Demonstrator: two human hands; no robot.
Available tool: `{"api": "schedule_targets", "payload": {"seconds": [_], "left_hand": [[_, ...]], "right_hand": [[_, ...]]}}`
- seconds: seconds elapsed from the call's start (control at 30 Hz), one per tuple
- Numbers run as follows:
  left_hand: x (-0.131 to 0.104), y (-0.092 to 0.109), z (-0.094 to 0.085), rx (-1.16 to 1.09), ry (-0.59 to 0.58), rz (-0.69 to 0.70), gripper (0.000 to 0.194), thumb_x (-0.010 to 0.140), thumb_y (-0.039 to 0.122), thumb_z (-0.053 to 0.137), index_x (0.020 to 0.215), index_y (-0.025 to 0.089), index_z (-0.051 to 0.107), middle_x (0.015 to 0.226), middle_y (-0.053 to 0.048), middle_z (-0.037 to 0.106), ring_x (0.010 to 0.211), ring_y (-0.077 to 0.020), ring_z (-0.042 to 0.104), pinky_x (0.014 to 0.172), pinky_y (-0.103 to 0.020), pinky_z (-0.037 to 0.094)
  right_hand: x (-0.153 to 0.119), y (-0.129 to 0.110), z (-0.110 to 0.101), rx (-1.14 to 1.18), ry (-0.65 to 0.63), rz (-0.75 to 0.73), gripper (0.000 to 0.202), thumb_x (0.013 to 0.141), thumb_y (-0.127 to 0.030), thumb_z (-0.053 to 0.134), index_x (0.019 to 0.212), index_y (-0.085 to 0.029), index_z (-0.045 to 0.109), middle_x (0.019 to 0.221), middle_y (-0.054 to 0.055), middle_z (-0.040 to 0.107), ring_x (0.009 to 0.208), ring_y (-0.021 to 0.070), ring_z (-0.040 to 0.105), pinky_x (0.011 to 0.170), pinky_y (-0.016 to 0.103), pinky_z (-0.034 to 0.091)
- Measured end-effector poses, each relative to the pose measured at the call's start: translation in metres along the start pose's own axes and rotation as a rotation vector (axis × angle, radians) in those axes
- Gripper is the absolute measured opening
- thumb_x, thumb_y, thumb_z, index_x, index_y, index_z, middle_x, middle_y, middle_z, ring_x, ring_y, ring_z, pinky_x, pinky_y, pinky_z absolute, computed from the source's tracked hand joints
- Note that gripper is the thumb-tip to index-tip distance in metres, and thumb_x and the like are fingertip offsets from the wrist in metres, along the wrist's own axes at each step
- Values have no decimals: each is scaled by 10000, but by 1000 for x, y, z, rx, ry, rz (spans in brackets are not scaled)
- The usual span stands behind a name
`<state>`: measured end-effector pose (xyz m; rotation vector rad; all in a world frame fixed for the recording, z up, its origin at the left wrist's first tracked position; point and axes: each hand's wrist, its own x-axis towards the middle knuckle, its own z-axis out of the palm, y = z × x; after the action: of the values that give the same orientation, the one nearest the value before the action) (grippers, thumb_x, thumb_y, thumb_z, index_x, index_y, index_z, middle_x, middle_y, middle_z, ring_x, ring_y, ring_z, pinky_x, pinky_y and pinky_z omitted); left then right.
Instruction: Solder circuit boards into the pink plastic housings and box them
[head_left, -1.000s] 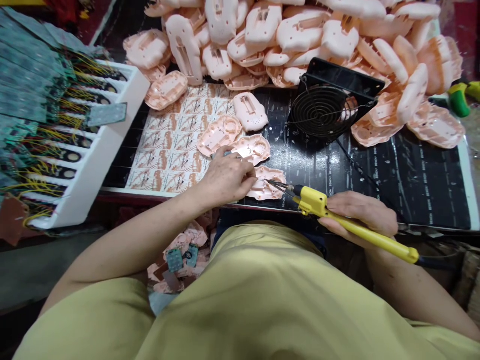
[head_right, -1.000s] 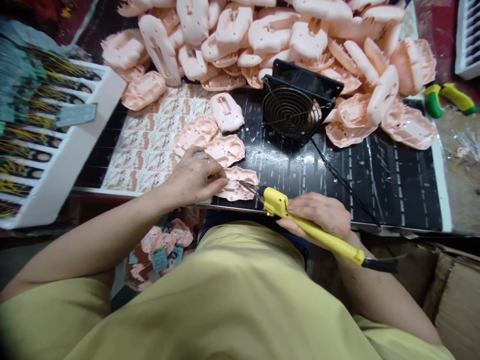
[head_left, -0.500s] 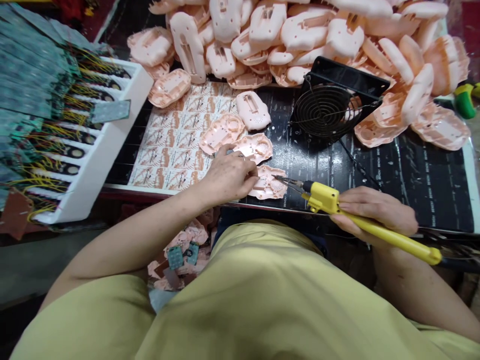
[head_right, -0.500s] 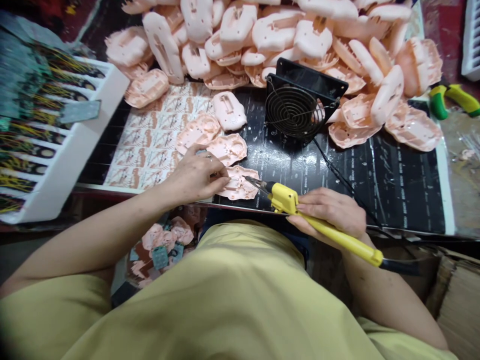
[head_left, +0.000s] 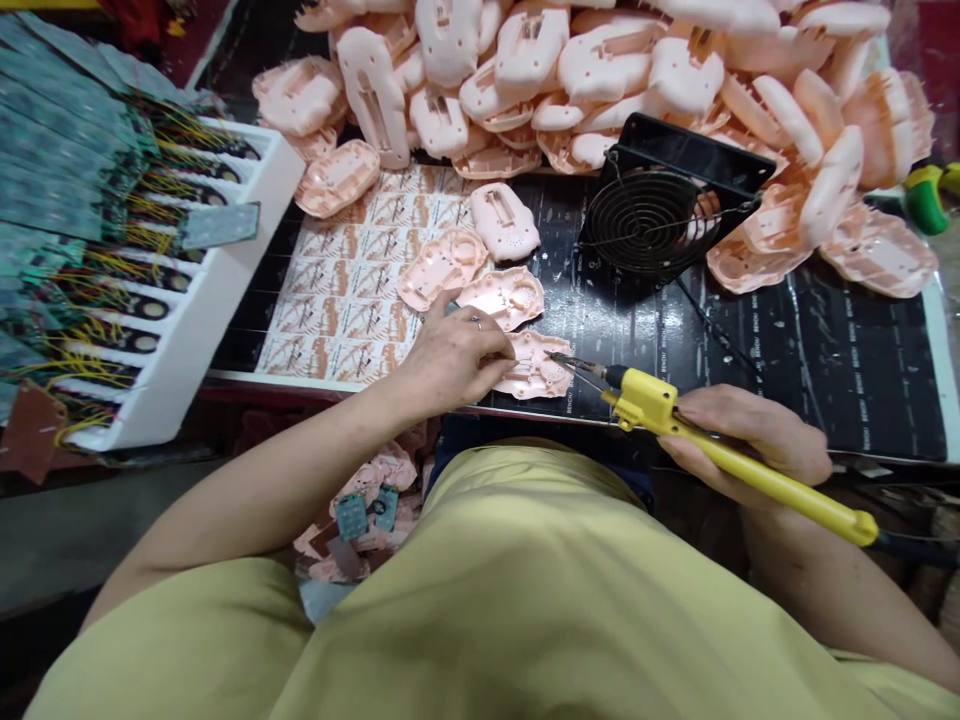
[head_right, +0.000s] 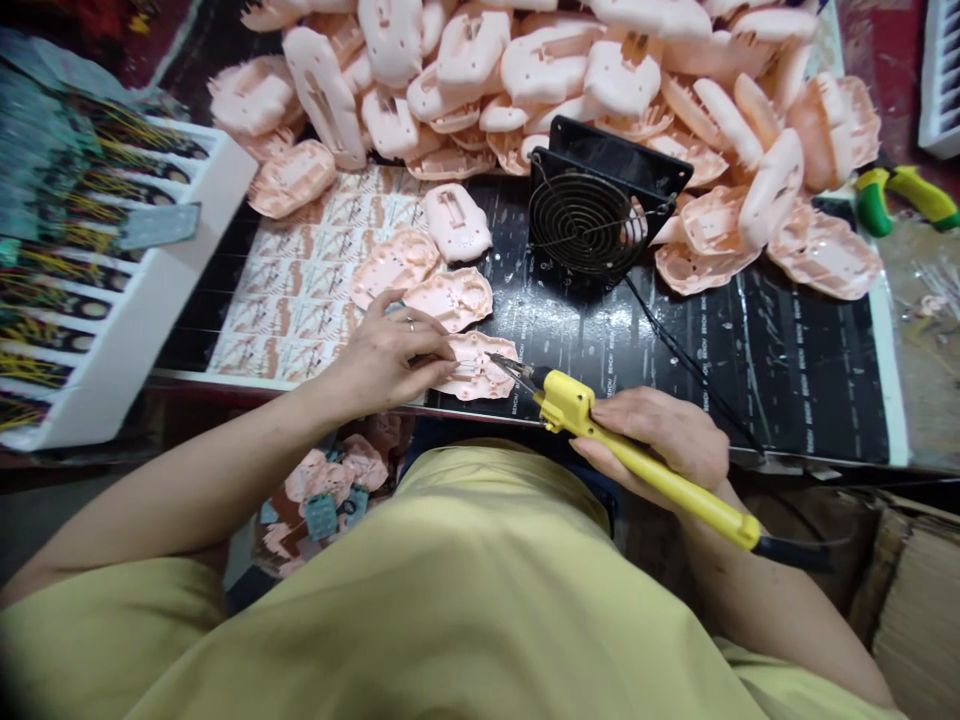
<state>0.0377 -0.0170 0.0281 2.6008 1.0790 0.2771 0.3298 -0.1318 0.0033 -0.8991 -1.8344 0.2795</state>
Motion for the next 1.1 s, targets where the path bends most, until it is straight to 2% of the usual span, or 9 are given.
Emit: {"api": "schedule_targets", "payload": {"seconds": [0.1, 0.23, 0.37, 0.57, 0.63, 0.73, 0.9, 1.1], "left_hand": [[2, 1, 1, 26, -18, -15, 189, 844, 255, 533, 774, 208, 702, 850, -32, 730, 922, -225, 634, 1098, -522, 263], [5, 5, -1, 51, -58, -28, 209, 845, 251, 519, 769, 183, 701, 817, -47, 718, 890, -230, 626, 1092, -528, 266], [7, 7, -2, 75, -92, -35, 224, 846, 258, 515, 769, 168, 706, 807, -54, 713, 897, -236, 623, 1092, -537, 259], [7, 6, -1, 94, -73, -20, 233, 847, 259, 499, 747, 178, 693, 795, -40, 710, 876, -229, 622, 1077, -527, 292], [7, 6, 0, 98, -68, -14, 233, 845, 256, 498, 738, 178, 690, 782, -39, 709, 865, -227, 621, 1076, -527, 295], [7, 6, 0, 103, -70, -12, 234, 844, 258, 499, 735, 173, 688, 783, -45, 710, 869, -231, 623, 1074, -528, 301], [8, 5, 0, 98, -69, -10, 225, 841, 255, 507, 727, 176, 684, 788, -39, 707, 866, -225, 618, 1081, -524, 302], [7, 6, 0, 85, -57, -4, 220, 839, 246, 517, 724, 172, 689, 773, -41, 699, 843, -224, 620, 1080, -536, 300]], "right_hand": [[-1, 2, 3, 35, -45, -17, 449, 618, -26, 806, 1015, -181, 663, 786, 38, 712, 689, 178, 693, 585, 296, 605], [1, 5, 7, 25, -74, -59, 353, 639, -60, 807, 944, -157, 659, 772, 52, 713, 672, 169, 691, 571, 274, 597], [7, 8, 12, 5, -79, -68, 275, 675, -108, 798, 896, -195, 658, 750, 23, 722, 643, 154, 692, 571, 253, 596], [16, 10, 10, -7, -129, -120, 283, 676, -133, 814, 898, -204, 655, 739, 22, 722, 629, 145, 690, 572, 233, 591], [18, 10, 6, -9, -120, -125, 276, 676, -137, 813, 890, -211, 655, 727, 13, 718, 612, 144, 685, 548, 233, 586], [16, 10, 0, 6, -44, -57, 261, 685, -122, 791, 887, -226, 662, 728, 5, 714, 611, 153, 681, 524, 256, 580], [7, 9, -1, 15, -61, -47, 355, 669, -98, 796, 978, -218, 669, 734, 8, 707, 628, 157, 682, 536, 256, 583], [-5, 1, 0, -217, 44, 85, 558, 725, -179, 781, 1248, -247, 599, 875, 35, 737, 724, 187, 711, 619, 297, 609]]}}
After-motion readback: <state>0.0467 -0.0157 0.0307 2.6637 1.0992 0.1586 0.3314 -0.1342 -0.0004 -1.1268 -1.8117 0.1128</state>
